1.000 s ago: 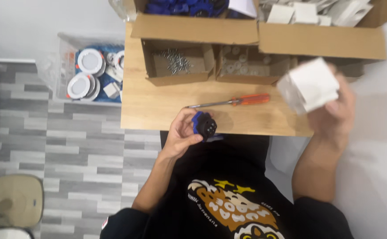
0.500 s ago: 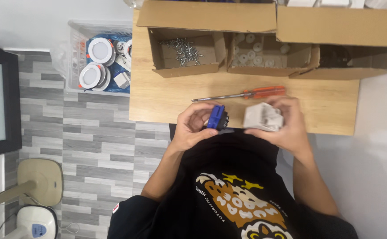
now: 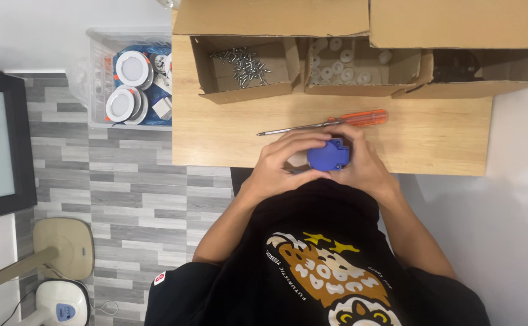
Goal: The person assembles small electrical components on a wooden table. They use a screwdriver to secure screws into a blue plastic housing, insert a black connector, and attach a white plastic cover. The person repeats this process with a second unit, handling screws, washers, and connectors from nearby boxes.
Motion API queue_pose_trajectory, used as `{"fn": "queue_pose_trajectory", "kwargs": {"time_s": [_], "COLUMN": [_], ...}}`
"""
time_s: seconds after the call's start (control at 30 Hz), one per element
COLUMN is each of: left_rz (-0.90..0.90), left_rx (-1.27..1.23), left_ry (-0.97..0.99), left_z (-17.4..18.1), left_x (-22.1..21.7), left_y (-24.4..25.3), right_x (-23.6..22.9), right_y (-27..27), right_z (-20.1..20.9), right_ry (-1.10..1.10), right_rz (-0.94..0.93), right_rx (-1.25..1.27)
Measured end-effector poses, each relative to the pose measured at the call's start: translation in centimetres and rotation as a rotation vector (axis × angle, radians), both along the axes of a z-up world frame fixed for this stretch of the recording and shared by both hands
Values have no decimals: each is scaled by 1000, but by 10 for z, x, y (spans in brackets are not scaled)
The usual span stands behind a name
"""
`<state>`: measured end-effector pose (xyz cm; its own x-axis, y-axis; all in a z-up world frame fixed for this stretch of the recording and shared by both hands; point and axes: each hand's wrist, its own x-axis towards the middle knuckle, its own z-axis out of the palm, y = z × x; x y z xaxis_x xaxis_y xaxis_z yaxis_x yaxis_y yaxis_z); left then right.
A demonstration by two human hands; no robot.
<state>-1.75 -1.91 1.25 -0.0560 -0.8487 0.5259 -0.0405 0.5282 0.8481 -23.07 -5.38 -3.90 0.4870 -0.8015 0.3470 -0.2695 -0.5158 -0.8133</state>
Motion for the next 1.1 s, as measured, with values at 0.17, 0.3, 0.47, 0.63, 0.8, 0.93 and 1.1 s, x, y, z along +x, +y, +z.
{"fn": "queue_pose_trajectory", "kwargs": {"time_s": [0.17,0.3,0.47,0.63,0.8,0.93,1.1], "left_rz": [-1,-16,-34,-62,-72,-6,85], "left_rx": [-19,-19,-1,42,14,-31,-93], "left_ry": [-64,-74,-84,-96,-154,-164,-220], "left_z": [-5,-10,-14,-17,-21,-30,-39], "left_x": [-4,-4,-5,-3,-5,-14,-20], "left_y": [-3,-4,-5,-5,-4,-3,-4], "right_x": [-10,-11,-11,-13,-14,-11,-16], "right_y": [-3,-3,-2,0,0,2,1], "right_z": [-16,-21,-21,-22,-24,-12,-31], "right_ry": [-9,-46,-27,5,15,4,40], "right_rz": [18,33,19,1,-15,-18,-41], "right_rx": [-20,-17,-14,-5,9,54,3]}}
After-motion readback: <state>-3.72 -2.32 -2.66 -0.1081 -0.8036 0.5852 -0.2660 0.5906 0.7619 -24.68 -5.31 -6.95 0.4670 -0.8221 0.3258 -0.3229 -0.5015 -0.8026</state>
